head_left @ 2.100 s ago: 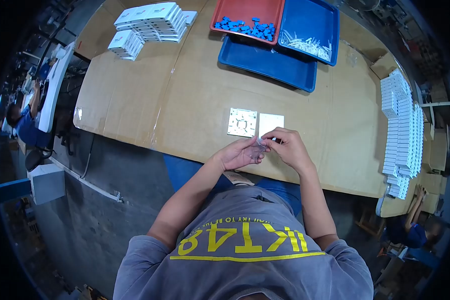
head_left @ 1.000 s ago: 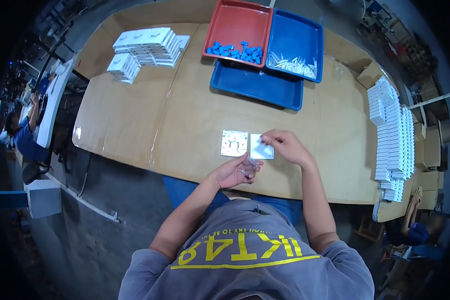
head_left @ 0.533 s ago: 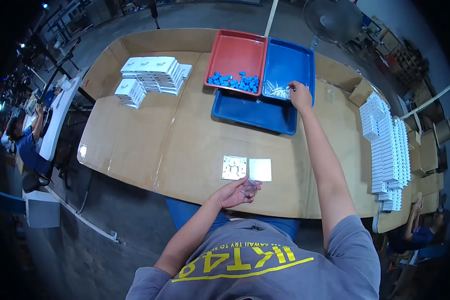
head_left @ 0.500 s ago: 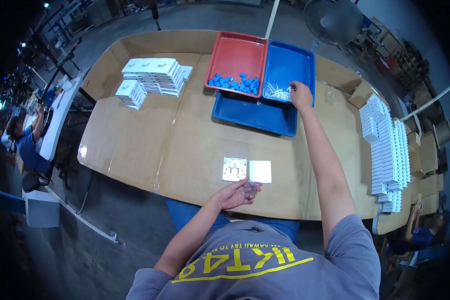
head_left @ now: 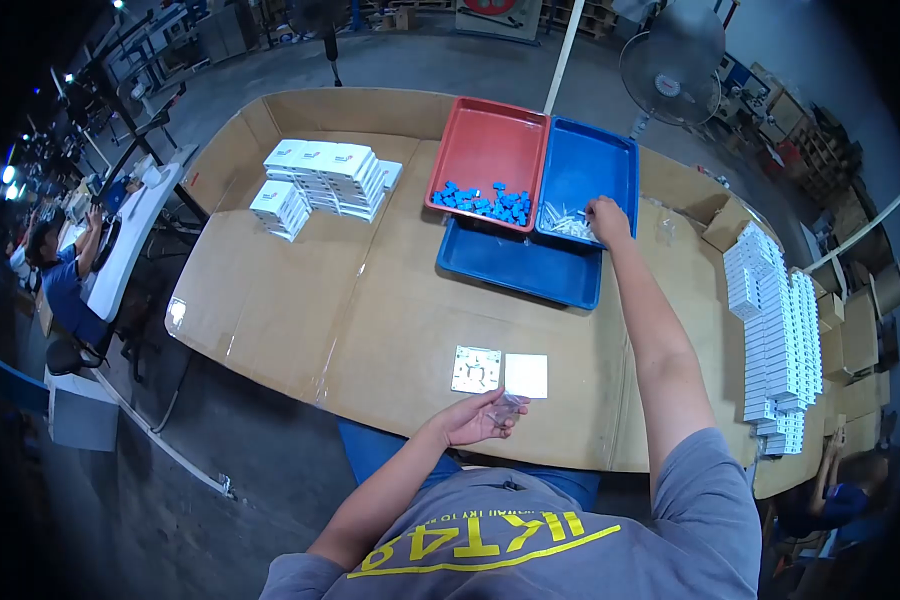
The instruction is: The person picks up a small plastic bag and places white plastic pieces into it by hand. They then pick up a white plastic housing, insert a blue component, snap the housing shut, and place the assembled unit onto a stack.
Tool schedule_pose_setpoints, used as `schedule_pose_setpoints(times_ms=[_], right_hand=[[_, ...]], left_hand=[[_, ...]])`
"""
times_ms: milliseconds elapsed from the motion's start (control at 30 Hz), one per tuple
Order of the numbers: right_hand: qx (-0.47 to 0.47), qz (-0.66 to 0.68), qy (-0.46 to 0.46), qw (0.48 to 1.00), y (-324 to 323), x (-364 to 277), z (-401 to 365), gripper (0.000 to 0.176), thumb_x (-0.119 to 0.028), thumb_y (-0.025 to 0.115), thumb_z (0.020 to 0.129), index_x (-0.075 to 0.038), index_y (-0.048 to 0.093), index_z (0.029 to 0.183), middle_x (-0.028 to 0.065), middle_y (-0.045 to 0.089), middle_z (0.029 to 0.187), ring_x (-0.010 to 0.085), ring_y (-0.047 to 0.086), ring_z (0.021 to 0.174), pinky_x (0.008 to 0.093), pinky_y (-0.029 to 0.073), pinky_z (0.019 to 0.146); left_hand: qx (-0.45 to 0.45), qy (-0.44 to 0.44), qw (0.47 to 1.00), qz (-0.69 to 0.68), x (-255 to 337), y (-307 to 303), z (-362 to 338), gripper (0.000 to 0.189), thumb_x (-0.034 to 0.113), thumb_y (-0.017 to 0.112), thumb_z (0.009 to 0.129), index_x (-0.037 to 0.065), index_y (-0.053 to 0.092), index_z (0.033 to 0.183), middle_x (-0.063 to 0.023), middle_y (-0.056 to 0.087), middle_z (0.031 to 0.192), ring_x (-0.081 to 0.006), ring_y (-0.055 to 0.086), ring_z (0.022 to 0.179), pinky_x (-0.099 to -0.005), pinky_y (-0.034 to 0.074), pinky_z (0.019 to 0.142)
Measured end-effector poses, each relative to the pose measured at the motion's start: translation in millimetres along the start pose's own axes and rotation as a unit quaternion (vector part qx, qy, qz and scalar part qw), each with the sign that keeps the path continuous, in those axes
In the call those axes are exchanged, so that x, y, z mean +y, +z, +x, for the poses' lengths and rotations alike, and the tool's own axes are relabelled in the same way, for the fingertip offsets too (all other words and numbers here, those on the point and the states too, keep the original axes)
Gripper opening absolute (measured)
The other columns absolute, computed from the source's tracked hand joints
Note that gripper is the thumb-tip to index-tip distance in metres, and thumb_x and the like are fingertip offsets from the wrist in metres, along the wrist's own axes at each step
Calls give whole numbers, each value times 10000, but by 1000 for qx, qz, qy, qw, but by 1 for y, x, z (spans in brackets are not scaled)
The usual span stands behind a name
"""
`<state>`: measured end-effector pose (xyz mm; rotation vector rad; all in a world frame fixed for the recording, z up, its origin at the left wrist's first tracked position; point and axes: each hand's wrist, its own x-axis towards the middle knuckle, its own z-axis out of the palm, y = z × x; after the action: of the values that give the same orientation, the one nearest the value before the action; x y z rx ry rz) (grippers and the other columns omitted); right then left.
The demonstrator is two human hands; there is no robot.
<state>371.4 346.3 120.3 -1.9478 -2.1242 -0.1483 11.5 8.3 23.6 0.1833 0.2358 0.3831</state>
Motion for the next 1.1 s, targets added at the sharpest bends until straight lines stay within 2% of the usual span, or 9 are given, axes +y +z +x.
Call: schedule_pose_setpoints(times_ms=[167,200,267,300,433,700,833,1000,1100], right_hand=[[23,76,38,996,0,0,-1,139,-141,717,906,-56,772,1001,117,729,995,309,706,941,427,556,832],[39,205,66,976,5,1,2,145,-144,722,908,-45,774,1000,101,733,964,268,695,893,395,545,800],[70,447,117,884,14,7,10,162,-152,733,912,-23,778,999,69,741,902,187,673,798,330,524,736],[62,574,147,803,-21,-17,-3,172,-143,750,910,5,779,992,29,731,846,86,591,724,250,464,656],[101,562,166,804,-31,-17,-10,121,-111,774,878,0,770,927,41,722,817,78,587,681,257,449,605],[65,729,213,647,-36,-11,-51,141,-91,732,941,-36,732,1071,-9,680,871,54,575,693,221,448,566],[22,731,211,649,-56,-61,-124,164,-108,742,951,-28,742,1093,-23,673,861,50,559,695,220,441,596],[-56,637,188,746,-37,-117,-252,136,-120,739,956,-14,755,1040,-18,685,858,42,538,702,235,421,631],[-101,635,215,735,-39,-152,-308,121,-84,756,945,-10,755,1041,-34,662,812,19,498,678,211,388,616]], left_hand=[[2,-3,1000,5,0,2,-1,566,430,397,1139,-4,507,1486,-85,692,1238,-166,659,938,-349,570,887],[4,-1,1000,3,-1,1,-2,568,433,397,1138,-3,509,1485,-84,691,1238,-167,655,937,-350,566,888],[5,2,1000,-1,-1,1,-1,572,439,398,1137,-3,512,1483,-84,691,1237,-169,647,937,-352,559,891],[5,3,1000,1,0,1,-1,575,441,400,1136,-3,513,1482,-83,690,1237,-170,643,936,-354,555,894],[8,-2,1000,-10,-1,-1,-1,579,449,406,1132,-2,518,1476,-80,690,1234,-172,636,934,-357,542,903],[9,10,1000,1,-4,1,-1,551,440,392,1136,12,523,1458,-72,690,1230,-162,649,932,-356,547,890],[-29,21,999,-5,-2,-15,5,588,436,363,1139,-11,452,1509,-97,664,1274,-185,663,956,-386,547,933],[-2,29,1000,0,-2,-1,-1,614,462,380,1135,-19,477,1504,-88,681,1233,-168,660,951,-369,550,912],[9,28,1000,3,-2,2,-2,600,468,391,1133,-8,522,1474,-77,690,1219,-163,656,947,-364,548,904]])
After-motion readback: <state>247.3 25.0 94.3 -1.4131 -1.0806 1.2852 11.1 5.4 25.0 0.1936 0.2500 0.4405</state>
